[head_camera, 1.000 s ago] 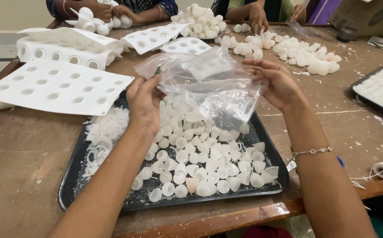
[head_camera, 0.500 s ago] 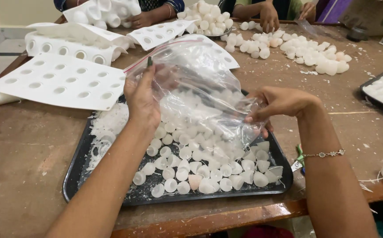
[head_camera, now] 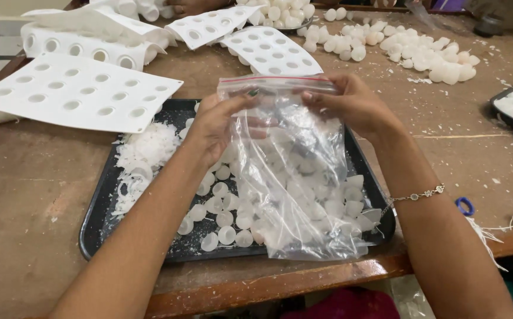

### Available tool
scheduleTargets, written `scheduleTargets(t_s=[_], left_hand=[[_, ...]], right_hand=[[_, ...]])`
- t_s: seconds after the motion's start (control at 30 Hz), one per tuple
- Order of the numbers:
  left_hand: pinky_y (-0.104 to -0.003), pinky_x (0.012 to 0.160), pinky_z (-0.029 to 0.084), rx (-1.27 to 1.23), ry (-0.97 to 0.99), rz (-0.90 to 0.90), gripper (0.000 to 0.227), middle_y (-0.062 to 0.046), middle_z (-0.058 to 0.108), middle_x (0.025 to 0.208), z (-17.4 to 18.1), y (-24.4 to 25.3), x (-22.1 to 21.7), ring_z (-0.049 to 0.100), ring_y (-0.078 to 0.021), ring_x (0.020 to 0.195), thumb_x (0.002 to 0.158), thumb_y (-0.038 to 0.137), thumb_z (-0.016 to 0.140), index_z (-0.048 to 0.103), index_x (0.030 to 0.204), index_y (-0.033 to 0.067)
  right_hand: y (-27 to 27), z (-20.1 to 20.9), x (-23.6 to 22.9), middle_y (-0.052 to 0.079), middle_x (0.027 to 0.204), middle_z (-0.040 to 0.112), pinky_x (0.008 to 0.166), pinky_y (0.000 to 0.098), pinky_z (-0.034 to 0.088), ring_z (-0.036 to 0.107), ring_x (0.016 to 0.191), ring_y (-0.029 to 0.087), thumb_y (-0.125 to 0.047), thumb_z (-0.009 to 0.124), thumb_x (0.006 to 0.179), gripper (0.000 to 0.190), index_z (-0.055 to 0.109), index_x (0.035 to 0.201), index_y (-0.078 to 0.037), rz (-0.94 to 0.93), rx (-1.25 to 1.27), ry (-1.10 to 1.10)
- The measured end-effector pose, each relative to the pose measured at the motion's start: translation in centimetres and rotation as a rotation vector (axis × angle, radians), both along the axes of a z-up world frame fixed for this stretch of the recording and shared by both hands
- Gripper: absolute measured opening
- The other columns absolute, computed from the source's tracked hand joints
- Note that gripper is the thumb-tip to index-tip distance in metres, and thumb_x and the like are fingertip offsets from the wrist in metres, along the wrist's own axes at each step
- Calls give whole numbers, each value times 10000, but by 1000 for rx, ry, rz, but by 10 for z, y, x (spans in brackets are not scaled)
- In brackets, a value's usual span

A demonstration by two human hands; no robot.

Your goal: Removing molded wax components from a tray and sorting them into a plastic bag.

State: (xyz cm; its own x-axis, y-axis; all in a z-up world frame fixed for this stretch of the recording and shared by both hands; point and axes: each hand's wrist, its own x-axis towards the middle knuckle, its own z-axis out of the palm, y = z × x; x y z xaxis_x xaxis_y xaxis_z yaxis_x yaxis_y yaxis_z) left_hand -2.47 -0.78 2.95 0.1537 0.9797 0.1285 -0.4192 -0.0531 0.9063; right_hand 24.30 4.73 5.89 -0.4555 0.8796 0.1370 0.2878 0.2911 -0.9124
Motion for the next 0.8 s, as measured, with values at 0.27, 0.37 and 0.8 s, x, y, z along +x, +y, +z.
scheduleTargets(t_s=[0.27,0.37,0.8], left_hand=[[-499,902,492,-136,188,-71,380,-188,687,1256,0,-3,10,622,-344,1161,925,272,674,704,1188,0],[-548,1008,451,-144,402,-30,421,-164,694,1291,5,-5,10,562,-325,1324,866,291,744,710,1184,17],[-182,480,512,57,468,-295,439,-102,832,1000,-17,12,-11,655,-41,619,806,215,822,731,1174,-8]], right_hand=[[11,-6,7,-21,857,708,503,203,488,585,656,24,-261,805,902,310,715,1096,-36,-219,2,271],[16,-9,13,-9,857,679,501,213,485,580,658,43,-288,817,928,338,706,1104,-22,-271,15,260],[3,7,13,94,945,777,652,227,593,698,754,103,-137,723,884,238,734,1093,-24,-195,-90,-75]])
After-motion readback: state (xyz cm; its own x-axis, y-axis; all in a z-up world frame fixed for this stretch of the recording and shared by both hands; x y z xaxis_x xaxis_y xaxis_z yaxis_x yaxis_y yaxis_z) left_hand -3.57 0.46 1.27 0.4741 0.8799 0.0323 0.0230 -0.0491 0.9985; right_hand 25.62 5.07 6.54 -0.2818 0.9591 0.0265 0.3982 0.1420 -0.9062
